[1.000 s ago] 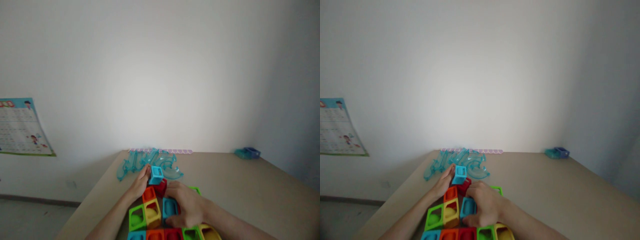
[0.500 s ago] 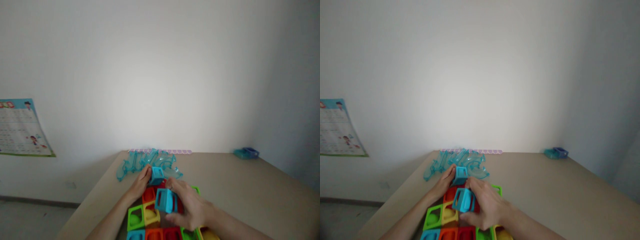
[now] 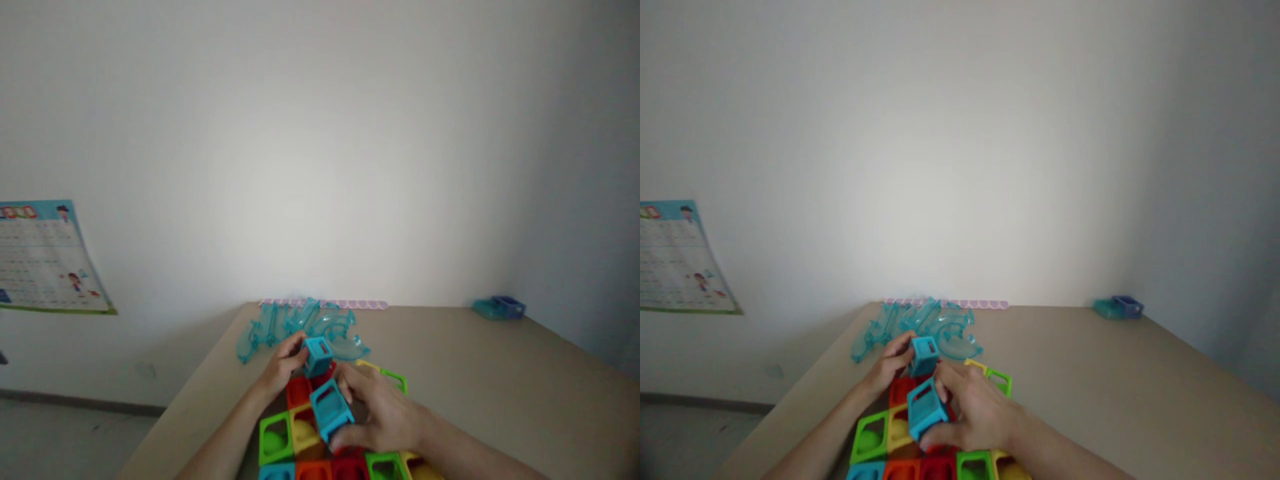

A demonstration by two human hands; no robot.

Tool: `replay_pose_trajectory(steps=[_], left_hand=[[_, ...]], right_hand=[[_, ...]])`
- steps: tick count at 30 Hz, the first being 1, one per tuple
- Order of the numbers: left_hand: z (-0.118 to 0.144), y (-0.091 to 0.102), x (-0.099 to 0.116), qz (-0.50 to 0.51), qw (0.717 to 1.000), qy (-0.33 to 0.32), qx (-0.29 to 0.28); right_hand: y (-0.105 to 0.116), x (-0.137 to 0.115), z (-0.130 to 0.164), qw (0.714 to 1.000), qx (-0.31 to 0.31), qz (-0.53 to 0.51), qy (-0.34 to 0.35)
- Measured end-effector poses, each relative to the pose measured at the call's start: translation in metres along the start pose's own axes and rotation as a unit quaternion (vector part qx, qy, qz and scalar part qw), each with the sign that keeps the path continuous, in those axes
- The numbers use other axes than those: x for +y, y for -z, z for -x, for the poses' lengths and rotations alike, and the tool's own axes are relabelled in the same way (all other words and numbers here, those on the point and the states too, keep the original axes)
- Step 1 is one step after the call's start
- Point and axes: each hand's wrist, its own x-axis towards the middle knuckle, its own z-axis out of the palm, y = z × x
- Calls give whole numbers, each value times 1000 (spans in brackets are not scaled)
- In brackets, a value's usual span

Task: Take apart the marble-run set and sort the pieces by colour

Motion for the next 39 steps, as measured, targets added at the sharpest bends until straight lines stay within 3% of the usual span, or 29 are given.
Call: replay_pose_trajectory(steps=[4, 8, 12, 19, 28, 34, 39], left_hand=[[-2, 0, -7, 63, 997, -7, 51], [0, -2, -2, 108, 992, -18, 68], [3, -3, 8, 152, 988, -16, 38], [8, -5, 26, 23, 998, -12, -56], [13, -14, 28, -73, 996, -3, -44], [16, -16, 26, -86, 996, -8, -27], [16, -13, 28, -30, 998, 8, -62]], right_hand=[[-4, 5, 5, 994, 60, -71, -50], [-4, 3, 3, 982, 97, -146, -65], [0, -2, -3, 989, 84, -90, -84], [1, -5, -6, 987, 86, 17, -136], [-5, 0, -5, 969, 149, 44, -193], [-4, -2, -5, 980, 118, 34, -158], [-3, -7, -6, 984, 102, 19, -142]])
